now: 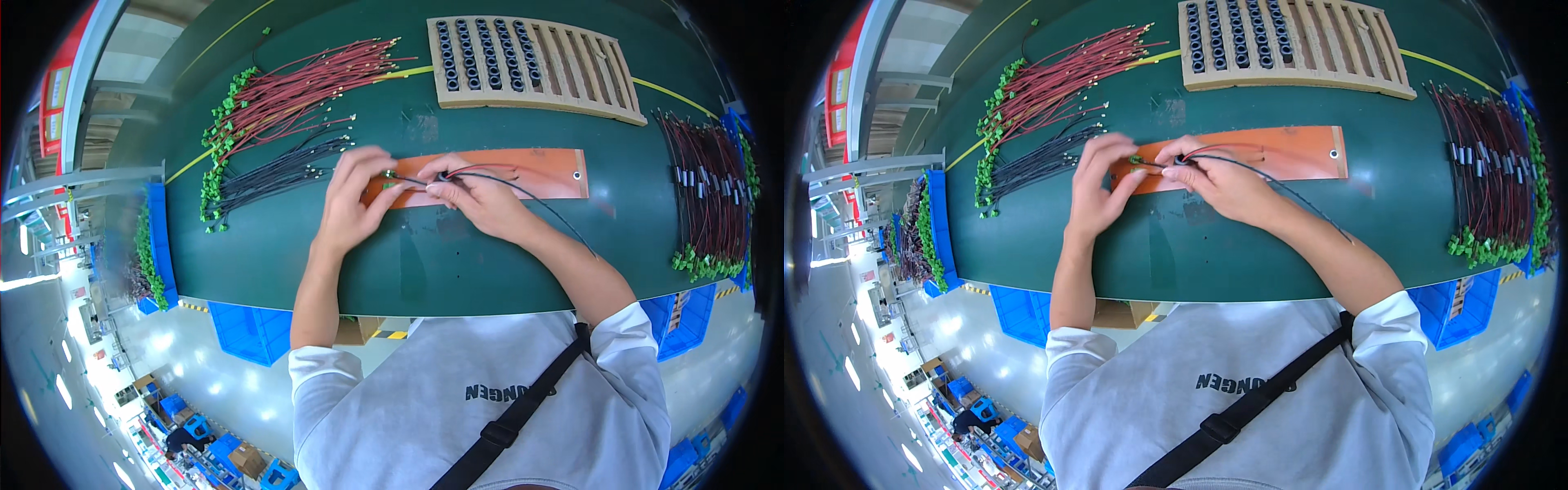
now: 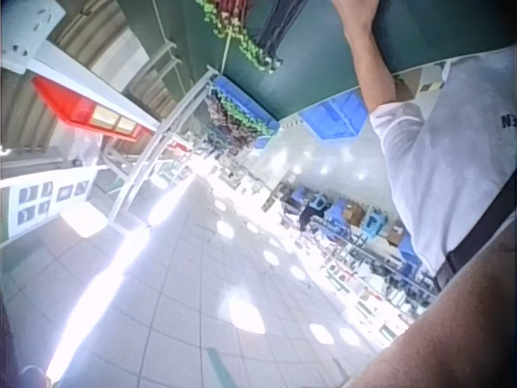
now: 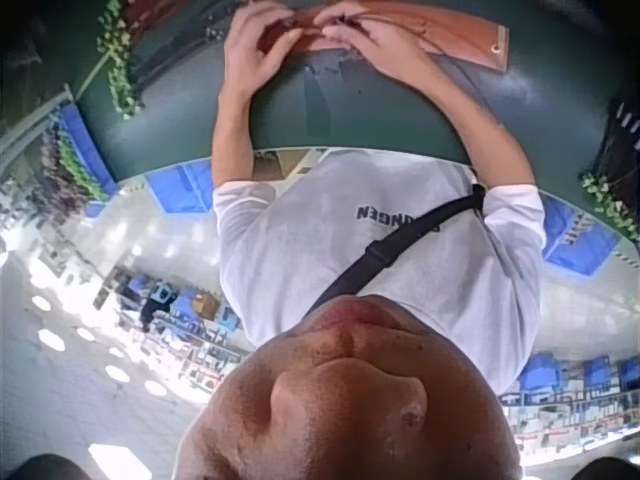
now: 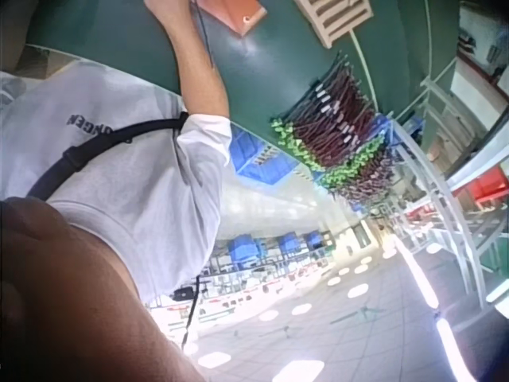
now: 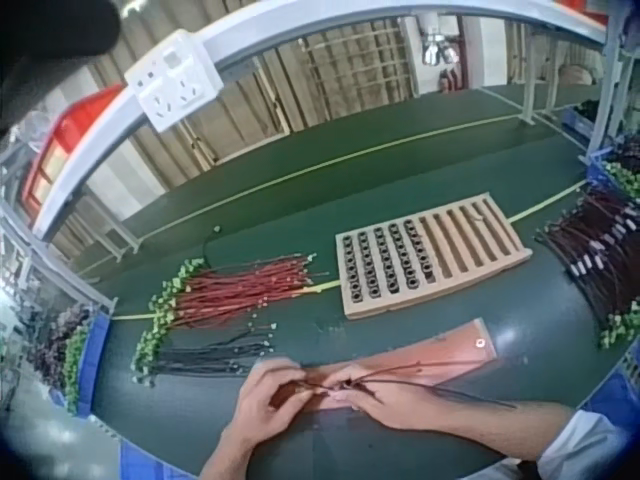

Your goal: The person assembles wire harnesses by inserting red and black wires into a small black cylindrical connector. They use a copper-colored jig to hold the wires in place while manipulating the connector. The person handles the wires one at a time, sliding the connector onto the paired wires and then placing the finished assembly on the table.

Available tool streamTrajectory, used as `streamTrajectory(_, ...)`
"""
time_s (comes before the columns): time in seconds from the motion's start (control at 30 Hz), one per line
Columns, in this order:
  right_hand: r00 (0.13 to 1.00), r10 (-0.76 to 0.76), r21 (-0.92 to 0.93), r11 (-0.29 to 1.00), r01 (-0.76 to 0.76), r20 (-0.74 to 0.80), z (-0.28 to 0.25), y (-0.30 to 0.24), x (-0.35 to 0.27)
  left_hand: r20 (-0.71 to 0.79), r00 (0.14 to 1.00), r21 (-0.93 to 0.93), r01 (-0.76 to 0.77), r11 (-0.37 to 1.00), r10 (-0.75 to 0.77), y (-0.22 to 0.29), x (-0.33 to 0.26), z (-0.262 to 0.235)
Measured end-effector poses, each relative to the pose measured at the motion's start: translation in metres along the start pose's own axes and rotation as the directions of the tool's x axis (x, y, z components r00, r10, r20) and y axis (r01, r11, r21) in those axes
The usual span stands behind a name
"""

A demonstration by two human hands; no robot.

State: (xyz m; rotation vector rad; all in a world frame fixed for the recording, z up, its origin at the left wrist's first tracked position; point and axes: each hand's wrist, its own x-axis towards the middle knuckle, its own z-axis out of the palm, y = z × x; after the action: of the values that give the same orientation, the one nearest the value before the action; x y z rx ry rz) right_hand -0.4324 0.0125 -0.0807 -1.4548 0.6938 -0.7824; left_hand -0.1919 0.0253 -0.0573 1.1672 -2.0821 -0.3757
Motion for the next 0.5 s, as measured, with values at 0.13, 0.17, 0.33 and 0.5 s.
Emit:
streamTrajectory(0.13, 0.991, -0.132, -0.245, 0.961, 0.126, -0.01, 0.003, 0.002, 0.003, 0.27, 0.842, 0.411, -0.54, 0.734, 0.468, 0.062, 0.006, -0.012)
streamTrajectory(0.17, 0.993, -0.122, -0.231, 0.966, 0.119, 0.002, 0.001, 0.007, 0.004, 0.285, 0.757, 0.473, -0.644, 0.601, 0.587, 0.08, 0.017, -0.008)
streamTrajectory(0.33, 0.989, -0.127, -0.228, 0.968, 0.106, -0.079, -0.001, 0.0, 0.001, 0.332, 0.818, 0.582, -0.57, 0.58, 0.471, 0.048, 0.041, -0.009)
streamTrajectory(0.5, 0.998, -0.046, -0.132, 0.99, 0.041, -0.043, 0.002, -0.009, 0.0, 0.204, 0.852, 0.625, -0.493, 0.605, 0.483, 0.009, 0.044, -0.029)
